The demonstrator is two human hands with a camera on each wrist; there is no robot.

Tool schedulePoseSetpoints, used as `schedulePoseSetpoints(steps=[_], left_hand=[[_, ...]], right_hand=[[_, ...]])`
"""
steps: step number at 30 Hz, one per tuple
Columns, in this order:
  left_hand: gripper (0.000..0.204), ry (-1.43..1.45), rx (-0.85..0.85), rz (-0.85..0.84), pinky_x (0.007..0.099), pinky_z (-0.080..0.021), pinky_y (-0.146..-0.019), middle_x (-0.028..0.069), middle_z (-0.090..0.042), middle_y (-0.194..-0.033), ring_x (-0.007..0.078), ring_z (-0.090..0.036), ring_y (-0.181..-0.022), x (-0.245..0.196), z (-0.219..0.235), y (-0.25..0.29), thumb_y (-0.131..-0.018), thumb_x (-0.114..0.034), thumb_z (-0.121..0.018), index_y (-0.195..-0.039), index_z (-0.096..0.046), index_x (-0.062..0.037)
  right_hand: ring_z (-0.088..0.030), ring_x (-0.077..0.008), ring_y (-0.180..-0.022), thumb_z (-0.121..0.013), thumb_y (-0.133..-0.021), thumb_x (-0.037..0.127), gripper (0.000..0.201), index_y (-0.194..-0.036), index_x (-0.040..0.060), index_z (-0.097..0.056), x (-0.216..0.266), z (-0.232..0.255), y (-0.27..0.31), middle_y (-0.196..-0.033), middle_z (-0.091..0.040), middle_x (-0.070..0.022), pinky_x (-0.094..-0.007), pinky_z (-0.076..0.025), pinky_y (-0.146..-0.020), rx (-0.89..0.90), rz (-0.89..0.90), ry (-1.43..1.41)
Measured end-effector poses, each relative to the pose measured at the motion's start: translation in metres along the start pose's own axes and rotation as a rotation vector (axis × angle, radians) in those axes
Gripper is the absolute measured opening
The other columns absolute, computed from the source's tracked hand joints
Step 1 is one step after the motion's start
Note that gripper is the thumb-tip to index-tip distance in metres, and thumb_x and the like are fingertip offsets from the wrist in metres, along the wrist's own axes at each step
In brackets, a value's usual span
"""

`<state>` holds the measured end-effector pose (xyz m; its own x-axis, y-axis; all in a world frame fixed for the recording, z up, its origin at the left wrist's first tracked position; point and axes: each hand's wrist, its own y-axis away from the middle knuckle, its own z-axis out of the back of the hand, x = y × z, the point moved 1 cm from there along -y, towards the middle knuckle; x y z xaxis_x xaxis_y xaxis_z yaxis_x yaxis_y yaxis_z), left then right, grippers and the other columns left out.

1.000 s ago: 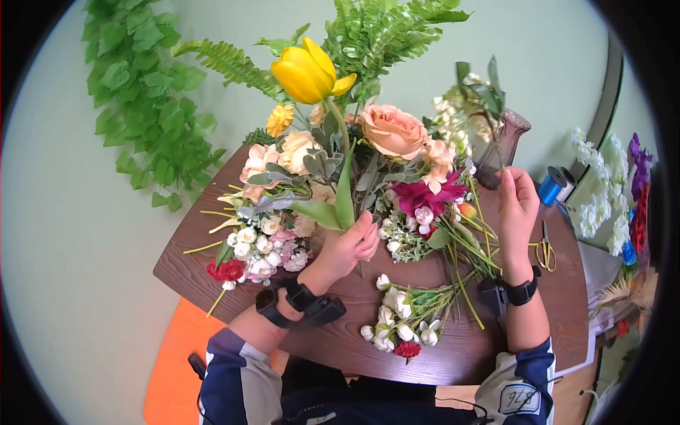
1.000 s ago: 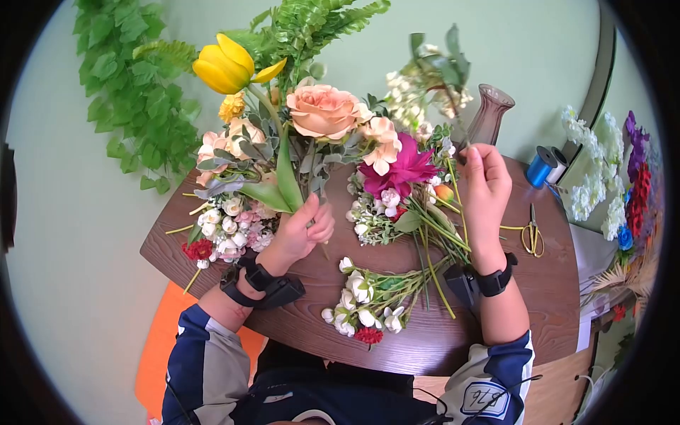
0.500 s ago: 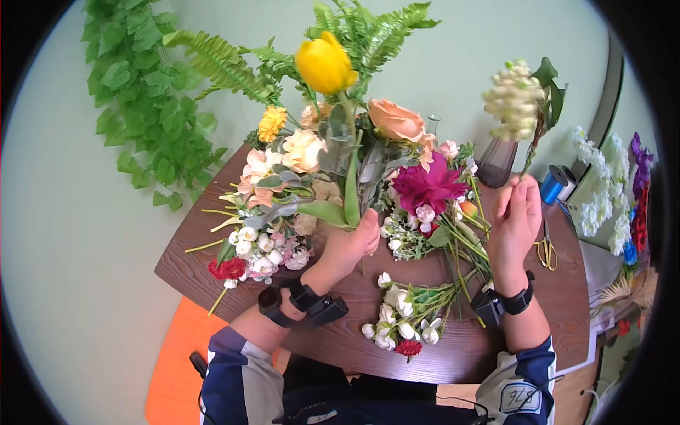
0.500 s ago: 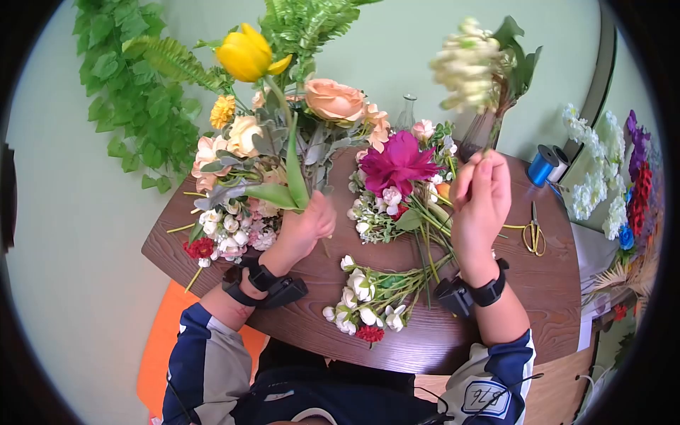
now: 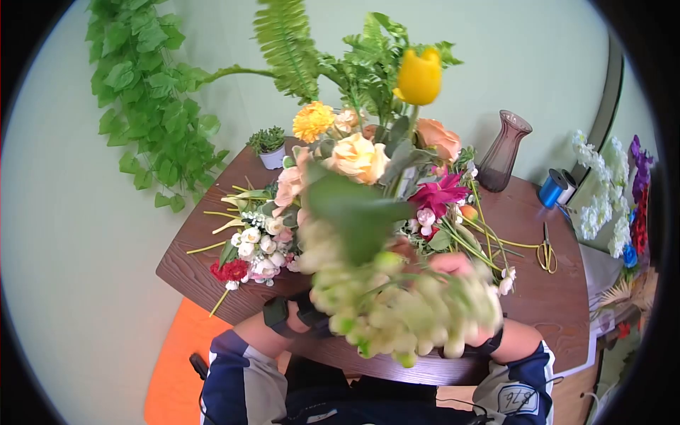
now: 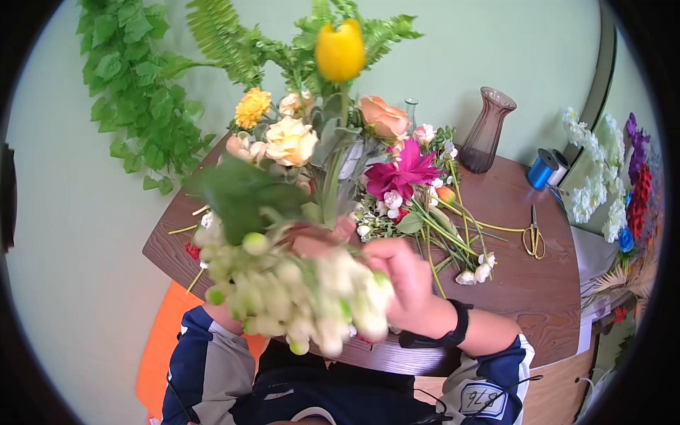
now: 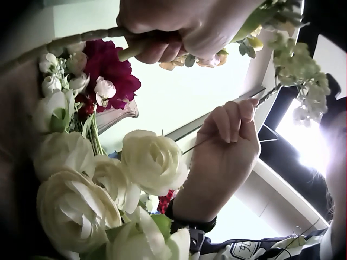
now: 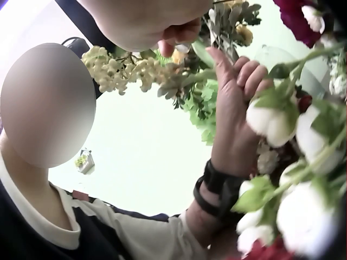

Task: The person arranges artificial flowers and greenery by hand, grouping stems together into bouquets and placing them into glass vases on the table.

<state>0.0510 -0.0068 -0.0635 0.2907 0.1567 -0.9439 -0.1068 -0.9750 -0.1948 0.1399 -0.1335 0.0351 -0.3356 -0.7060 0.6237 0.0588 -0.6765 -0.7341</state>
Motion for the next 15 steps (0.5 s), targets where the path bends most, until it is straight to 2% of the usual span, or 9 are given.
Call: schedulePoseSetpoints(steps=[1, 5, 6, 10, 11, 13, 15], left_hand=[[0.022, -0.038, 0.024, -0.059, 0.0263, -0.046, -0.06, -0.0004, -0.059, -0.071, 0.0127, -0.056, -0.064, -0.001, 0.001, 0.001, -0.085, -0.016, -0.061, -0.099, -0.057, -0.0004], [0.022, -0.193, 0.135, -0.296, 0.0266, -0.047, -0.063, -0.0004, -0.06, -0.073, 0.0129, -0.056, -0.067, -0.006, 0.004, 0.002, -0.084, -0.015, -0.061, -0.1, -0.058, -0.0005], [0.022, -0.23, 0.161, -0.359, 0.0267, -0.047, -0.064, -0.0004, -0.061, -0.074, 0.0129, -0.056, -0.068, -0.009, 0.005, 0.002, -0.084, -0.015, -0.061, -0.101, -0.058, -0.0005], [0.022, -0.376, 0.261, -0.61, 0.0271, -0.047, -0.067, -0.0004, -0.062, -0.076, 0.0131, -0.057, -0.071, -0.021, 0.01, 0.002, -0.084, -0.014, -0.061, -0.102, -0.059, -0.0006], [0.022, -0.411, 0.285, -0.672, 0.0272, -0.047, -0.068, -0.0004, -0.062, -0.076, 0.0131, -0.057, -0.072, -0.024, 0.01, 0.003, -0.084, -0.014, -0.061, -0.102, -0.059, -0.0006], [0.023, -0.48, 0.333, -0.793, 0.0274, -0.047, -0.07, -0.0004, -0.063, -0.078, 0.0132, -0.057, -0.073, -0.031, 0.012, 0.007, -0.084, -0.013, -0.061, -0.102, -0.059, -0.0007], [0.023, -0.552, 0.379, -0.916, 0.0276, -0.047, -0.071, -0.0004, -0.063, -0.079, 0.0133, -0.058, -0.075, -0.039, 0.014, 0.011, -0.083, -0.013, -0.061, -0.103, -0.059, -0.0007]], right_hand=[[-0.056, -0.0129, -0.052, -0.043, -0.092, 0.005, 0.007, -0.097, 0.0025, -0.048, 0.009, -0.003, -0.005, -0.065, -0.059, -0.0057, -0.0231, -0.046, -0.051, 0.067, 0.067, 0.143], [-0.053, -0.0116, -0.047, -0.044, -0.091, 0.002, 0.005, -0.096, 0.0031, -0.046, 0.003, -0.004, -0.004, -0.065, -0.058, -0.0049, -0.0234, -0.043, -0.047, 0.09, -0.017, 0.063], [-0.05, -0.0088, -0.046, -0.042, -0.092, 0.003, 0.004, -0.095, 0.0025, -0.045, 0.002, -0.002, -0.005, -0.064, -0.057, -0.0043, -0.022, -0.041, -0.045, 0.09, -0.032, 0.056], [-0.045, -0.0039, -0.046, -0.038, -0.094, 0.006, 0.007, -0.095, 0.0019, -0.044, -0.008, 0.003, -0.004, -0.064, -0.057, -0.0025, -0.0184, -0.037, -0.043, -0.013, 0.065, -0.027], [-0.046, -0.004, -0.049, -0.04, -0.094, 0.007, 0.006, -0.095, 0.0022, -0.044, -0.01, 0.006, -0.002, -0.064, -0.056, -0.0008, -0.0196, -0.038, -0.043, -0.039, 0.036, -0.045], [-0.049, -0.0045, -0.058, -0.043, -0.093, 0.009, 0.008, -0.096, 0.0025, -0.044, -0.041, 0.01, 0.015, -0.069, -0.056, -0.0005, -0.0205, -0.041, -0.05, -0.037, -0.171, -0.128], [-0.049, -0.0046, -0.059, -0.043, -0.093, 0.01, 0.008, -0.097, 0.0024, -0.044, -0.047, 0.013, 0.02, -0.07, -0.056, -0.0007, -0.0205, -0.041, -0.051, -0.069, -0.144, -0.106]])
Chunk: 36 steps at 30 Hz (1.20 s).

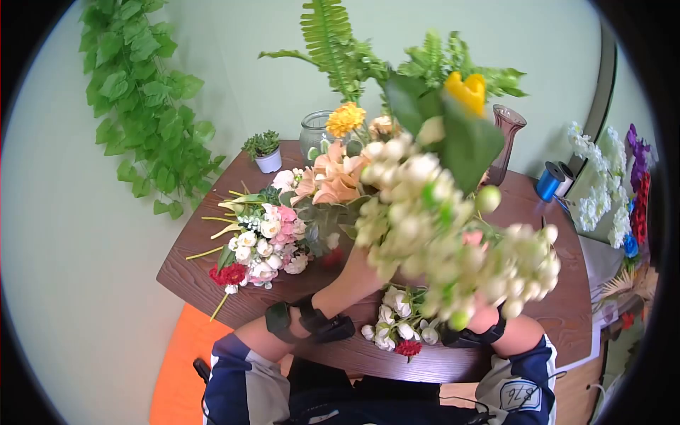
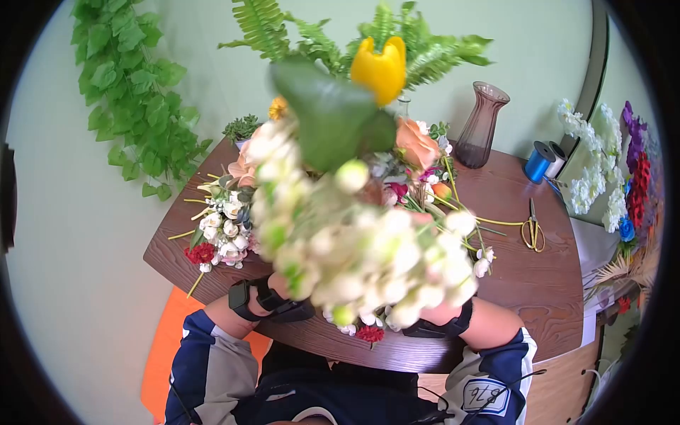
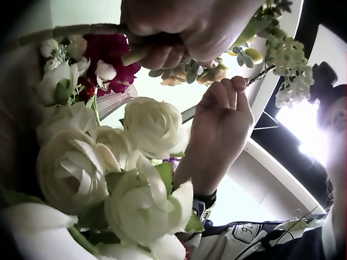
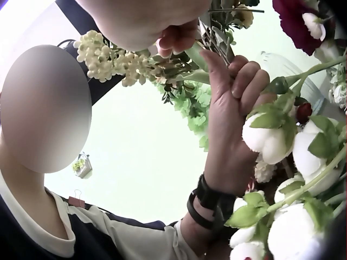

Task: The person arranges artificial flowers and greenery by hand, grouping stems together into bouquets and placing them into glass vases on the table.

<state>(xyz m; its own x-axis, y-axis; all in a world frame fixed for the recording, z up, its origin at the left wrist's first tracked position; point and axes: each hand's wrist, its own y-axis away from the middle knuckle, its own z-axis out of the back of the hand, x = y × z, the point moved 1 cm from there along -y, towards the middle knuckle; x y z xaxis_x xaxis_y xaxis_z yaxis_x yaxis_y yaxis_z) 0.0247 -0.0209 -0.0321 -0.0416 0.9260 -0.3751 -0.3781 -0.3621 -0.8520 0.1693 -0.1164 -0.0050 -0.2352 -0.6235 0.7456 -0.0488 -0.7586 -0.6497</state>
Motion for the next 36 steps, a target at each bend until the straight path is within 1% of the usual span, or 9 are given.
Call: schedulePoseSetpoints(steps=[1, 4, 8, 10, 12, 17, 21, 28, 36], left_hand=[[0.019, 0.662, 0.026, 0.556, 0.0268, -0.047, -0.07, 0.002, -0.065, -0.082, 0.0105, -0.057, -0.075, -0.018, 0.007, -0.008, -0.084, -0.015, -0.061, -0.096, -0.062, -0.0008], [0.023, 0.463, 0.162, 0.791, 0.026, -0.046, -0.066, 0.0058, -0.066, -0.084, 0.0087, -0.056, -0.074, -0.003, 0.017, -0.008, -0.083, -0.02, -0.062, -0.091, -0.062, 0.0017], [0.024, 0.46, -0.06, 0.548, 0.0299, -0.047, -0.067, 0.0083, -0.065, -0.087, 0.0129, -0.059, -0.077, 0.007, 0.012, -0.004, -0.082, -0.02, -0.062, -0.093, -0.061, 0.001], [0.03, -0.034, 0.048, 0.57, 0.0335, -0.046, -0.072, 0.0095, -0.063, -0.094, 0.023, -0.06, -0.084, 0.024, 0.007, 0.017, -0.079, -0.017, -0.061, -0.104, -0.056, -0.0002], [0.038, -0.561, -0.152, -0.16, 0.0238, -0.045, -0.076, 0.0033, -0.054, -0.103, 0.014, -0.053, -0.091, 0.081, -0.013, 0.045, -0.085, -0.016, -0.055, -0.119, -0.042, -0.003], [0.037, -0.461, -0.125, -0.062, 0.0252, -0.046, -0.075, 0.0043, -0.055, -0.1, 0.0153, -0.054, -0.089, 0.068, 0.001, 0.038, -0.084, -0.016, -0.056, -0.116, -0.044, -0.0025], [0.036, -0.362, -0.1, 0.032, 0.0266, -0.046, -0.074, 0.0053, -0.056, -0.098, 0.0167, -0.055, -0.087, 0.059, 0.003, 0.022, -0.082, -0.016, -0.058, -0.113, -0.045, -0.002], [0.033, -0.177, -0.03, 0.203, 0.0289, -0.046, -0.072, 0.0071, -0.058, -0.094, 0.019, -0.056, -0.083, 0.034, 0.001, 0.018, -0.08, -0.016, -0.061, -0.107, -0.048, -0.0011], [0.031, 0.025, 0.029, 0.39, 0.0317, -0.047, -0.07, 0.0091, -0.061, -0.089, 0.0217, -0.058, -0.078, 0.013, 0.009, 0.002, -0.077, -0.016, -0.064, -0.101, -0.051, -0.0001]], right_hand=[[-0.05, -0.0048, -0.06, -0.043, -0.093, 0.01, 0.008, -0.097, 0.0024, -0.044, 0.005, -0.001, -0.005, -0.071, -0.056, -0.0009, -0.0205, -0.041, -0.053, -0.031, 0.031, 0.02], [-0.05, -0.0052, -0.064, -0.044, -0.093, 0.011, 0.01, -0.098, 0.0022, -0.044, 0.023, -0.003, -0.02, -0.074, -0.056, -0.0015, -0.0205, -0.042, -0.056, -0.126, 0.128, 0.082], [-0.047, -0.0064, -0.066, -0.036, -0.095, 0.009, 0.011, -0.098, 0.0004, -0.043, 0.043, -0.006, -0.028, -0.082, -0.055, -0.0042, -0.0198, -0.04, -0.062, -0.116, 0.112, -0.013], [-0.045, -0.006, -0.068, -0.035, -0.095, 0.008, 0.01, -0.097, 0.0007, -0.042, 0.049, -0.009, -0.027, -0.082, -0.052, -0.0033, -0.0197, -0.039, -0.06, -0.088, 0.075, -0.172], [-0.044, -0.0061, -0.068, -0.036, -0.095, 0.008, 0.01, -0.097, 0.0009, -0.042, 0.045, -0.007, -0.029, -0.082, -0.051, -0.0033, -0.0196, -0.039, -0.06, -0.145, 0.15, -0.096], [-0.049, -0.0173, -0.053, -0.032, -0.098, 0.02, 0.027, -0.117, 0.0025, -0.039, 0.007, -0.004, -0.025, -0.07, -0.054, -0.0133, -0.0278, -0.045, -0.051, -0.475, 0.221, -0.358], [-0.047, -0.0136, -0.049, -0.031, -0.098, 0.021, 0.024, -0.107, 0.0002, -0.038, 0.04, 0.001, -0.032, -0.07, -0.054, -0.0132, -0.0252, -0.042, -0.046, -0.138, 0.091, -0.248], [-0.055, -0.0128, -0.075, -0.04, -0.093, 0.005, 0.022, -0.114, 0.0018, -0.038, 0.021, -0.014, -0.018, -0.098, -0.054, -0.0081, -0.0237, -0.047, -0.064, -0.036, 0.011, -0.343], [-0.06, -0.0245, -0.086, -0.044, -0.08, -0.003, 0.029, -0.107, -0.0035, -0.051, 0.014, -0.013, -0.01, -0.094, -0.06, -0.014, -0.0329, -0.047, -0.076, 0.068, 0.079, 0.237]])
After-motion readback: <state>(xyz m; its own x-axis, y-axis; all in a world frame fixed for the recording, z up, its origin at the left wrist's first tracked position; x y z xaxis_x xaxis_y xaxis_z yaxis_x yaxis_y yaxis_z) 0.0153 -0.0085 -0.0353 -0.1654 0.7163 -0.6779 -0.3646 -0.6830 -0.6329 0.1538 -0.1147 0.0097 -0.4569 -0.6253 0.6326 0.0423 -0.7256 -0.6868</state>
